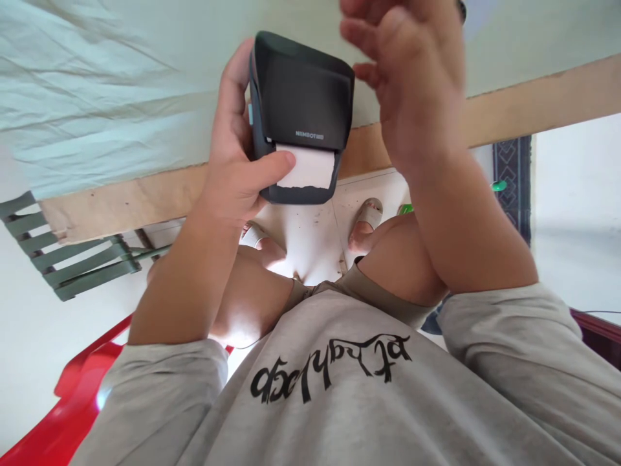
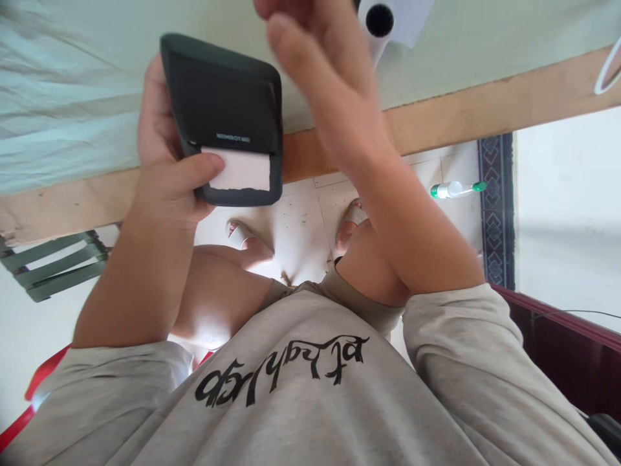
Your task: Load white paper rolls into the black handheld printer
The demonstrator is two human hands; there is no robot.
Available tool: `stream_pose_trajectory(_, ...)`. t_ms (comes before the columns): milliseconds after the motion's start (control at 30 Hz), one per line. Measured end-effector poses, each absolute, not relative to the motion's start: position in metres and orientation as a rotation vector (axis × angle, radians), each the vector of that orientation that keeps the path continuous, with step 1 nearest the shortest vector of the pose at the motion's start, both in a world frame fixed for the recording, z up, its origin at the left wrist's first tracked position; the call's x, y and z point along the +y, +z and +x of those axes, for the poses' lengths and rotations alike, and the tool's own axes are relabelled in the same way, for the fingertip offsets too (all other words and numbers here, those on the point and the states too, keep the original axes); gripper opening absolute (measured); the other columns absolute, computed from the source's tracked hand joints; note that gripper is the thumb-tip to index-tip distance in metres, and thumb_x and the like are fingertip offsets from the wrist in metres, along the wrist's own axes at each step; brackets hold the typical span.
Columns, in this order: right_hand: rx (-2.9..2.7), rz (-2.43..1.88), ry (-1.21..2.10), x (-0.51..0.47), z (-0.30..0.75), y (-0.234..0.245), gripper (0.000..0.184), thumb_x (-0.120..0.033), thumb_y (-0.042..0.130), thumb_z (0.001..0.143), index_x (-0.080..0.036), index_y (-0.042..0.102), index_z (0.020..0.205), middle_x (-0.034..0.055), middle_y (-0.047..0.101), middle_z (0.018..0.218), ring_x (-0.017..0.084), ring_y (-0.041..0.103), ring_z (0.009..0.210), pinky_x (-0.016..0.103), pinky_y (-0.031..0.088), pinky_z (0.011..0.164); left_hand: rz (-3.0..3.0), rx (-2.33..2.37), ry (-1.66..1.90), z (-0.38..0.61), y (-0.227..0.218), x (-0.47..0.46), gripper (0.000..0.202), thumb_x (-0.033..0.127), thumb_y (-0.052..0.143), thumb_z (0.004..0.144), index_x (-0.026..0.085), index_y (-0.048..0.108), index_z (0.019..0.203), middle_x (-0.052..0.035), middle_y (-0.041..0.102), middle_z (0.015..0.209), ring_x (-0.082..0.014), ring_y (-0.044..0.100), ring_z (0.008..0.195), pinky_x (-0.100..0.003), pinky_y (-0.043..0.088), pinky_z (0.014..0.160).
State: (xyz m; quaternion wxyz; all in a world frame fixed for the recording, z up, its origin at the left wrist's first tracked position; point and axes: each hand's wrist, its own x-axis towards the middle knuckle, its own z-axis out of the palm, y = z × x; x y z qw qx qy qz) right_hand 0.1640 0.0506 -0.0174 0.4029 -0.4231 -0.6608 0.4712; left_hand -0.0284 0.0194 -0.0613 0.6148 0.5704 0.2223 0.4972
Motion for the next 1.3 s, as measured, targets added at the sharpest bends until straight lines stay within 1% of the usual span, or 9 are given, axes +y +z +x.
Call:
stream_pose_trajectory(67, -1.860, -0.930, 1.149, 0.047, 0.164, -0.022, 0.052, -0.053, 0.047, 0.073, -0.022, 0.035, 0.113, -0.0017, 0.043, 0.121, 0.006, 0.043, 0.116, 0.018, 0.043, 0.100, 1.195, 0.601, 1.263, -0.024, -0.056, 0.015, 0.070, 0.039, 0.075, 0.052, 0.036, 0.047, 0.116, 0.0047, 0.049, 0.120, -0.0230, 0.047, 0.116, -0.032, 0.042, 0.093)
stream_pose_trajectory(200, -1.977, -0.857, 1.138, 0.034, 0.160, -0.018, 0.051, -0.046, 0.047, 0.077, -0.016, 0.037, 0.117, 0.0028, 0.045, 0.117, 0.007, 0.047, 0.106, 0.023, 0.044, 0.097, 1.170, 0.495, 1.159, -0.021, -0.050, 0.011, 0.074, 0.032, 0.082, 0.046, 0.033, 0.049, 0.112, 0.0020, 0.054, 0.113, -0.0290, 0.045, 0.120, -0.033, 0.047, 0.086)
stream_pose_trajectory(333, -1.998, -0.823, 1.109, 0.031, 0.157, -0.014, 0.050, -0.045, 0.050, 0.076, -0.017, 0.038, 0.116, 0.0032, 0.044, 0.120, 0.009, 0.046, 0.111, 0.021, 0.041, 0.100, 1.063, 0.583, 1.210, -0.025, -0.047, 0.009, 0.057, 0.034, 0.076, 0.062, 0.021, 0.050, 0.112, -0.0039, 0.059, 0.106, -0.0330, 0.036, 0.126, -0.035, 0.045, 0.091)
stream_pose_trajectory(433, -2.012, -0.836, 1.069, 0.033, 0.156, -0.017, 0.047, -0.045, 0.050, 0.076, -0.020, 0.039, 0.114, 0.0012, 0.046, 0.116, 0.007, 0.047, 0.109, 0.020, 0.041, 0.100, 1.003, 0.591, 1.201, -0.023, -0.045, 0.006, 0.049, 0.030, 0.072, 0.067, 0.022, 0.051, 0.111, -0.0029, 0.062, 0.100, -0.0325, 0.034, 0.127, -0.034, 0.048, 0.084)
stream_pose_trajectory(633, -2.075, -0.793, 0.974, 0.034, 0.158, -0.023, 0.049, -0.048, 0.044, 0.080, -0.022, 0.031, 0.120, 0.0012, 0.037, 0.127, 0.007, 0.043, 0.118, 0.023, 0.040, 0.107, 0.924, 0.609, 1.211, -0.021, -0.044, 0.002, 0.043, 0.022, 0.068, 0.070, 0.020, 0.051, 0.109, -0.0026, 0.062, 0.101, -0.0338, 0.049, 0.113, -0.029, 0.047, 0.064)
stream_pose_trajectory(733, -2.121, -0.793, 0.954, 0.035, 0.159, -0.024, 0.050, -0.049, 0.047, 0.079, -0.027, 0.029, 0.120, -0.0022, 0.035, 0.129, 0.005, 0.039, 0.120, 0.021, 0.038, 0.111, 0.950, 0.626, 1.202, -0.019, -0.044, 0.002, 0.039, 0.024, 0.066, 0.071, 0.024, 0.051, 0.108, -0.0002, 0.062, 0.097, -0.0315, 0.045, 0.118, -0.031, 0.049, 0.068)
stream_pose_trajectory(833, -2.168, -0.748, 0.923, 0.037, 0.160, -0.024, 0.064, -0.052, 0.050, 0.076, -0.016, 0.026, 0.123, 0.0008, 0.035, 0.129, 0.006, 0.038, 0.121, 0.019, 0.036, 0.112, 0.957, 0.649, 1.224, -0.014, -0.037, 0.001, 0.022, 0.032, 0.053, 0.079, 0.025, 0.057, 0.099, 0.0003, 0.062, 0.089, -0.0270, 0.041, 0.123, -0.034, 0.050, 0.083)
stream_pose_trajectory(1000, -2.144, -0.826, 0.916, 0.032, 0.159, -0.017, 0.059, -0.043, 0.037, 0.084, 0.000, 0.029, 0.124, 0.0043, 0.040, 0.126, 0.005, 0.040, 0.119, 0.019, 0.035, 0.110, 0.835, 0.699, 1.205, -0.005, -0.024, -0.002, 0.043, 0.034, 0.019, 0.092, 0.018, 0.058, 0.094, -0.0056, 0.059, 0.100, -0.0262, 0.044, 0.120, -0.042, 0.051, 0.085)
stream_pose_trajectory(1300, -2.243, -0.760, 0.816, 0.030, 0.162, -0.013, 0.055, -0.039, 0.032, 0.084, -0.001, 0.028, 0.124, 0.0027, 0.040, 0.127, 0.008, 0.029, 0.131, 0.018, 0.025, 0.114, 0.788, 0.698, 1.242, -0.010, -0.028, 0.003, 0.039, 0.026, 0.023, 0.094, 0.015, 0.059, 0.088, -0.0087, 0.063, 0.092, -0.0231, 0.057, 0.102, -0.035, 0.049, 0.083)
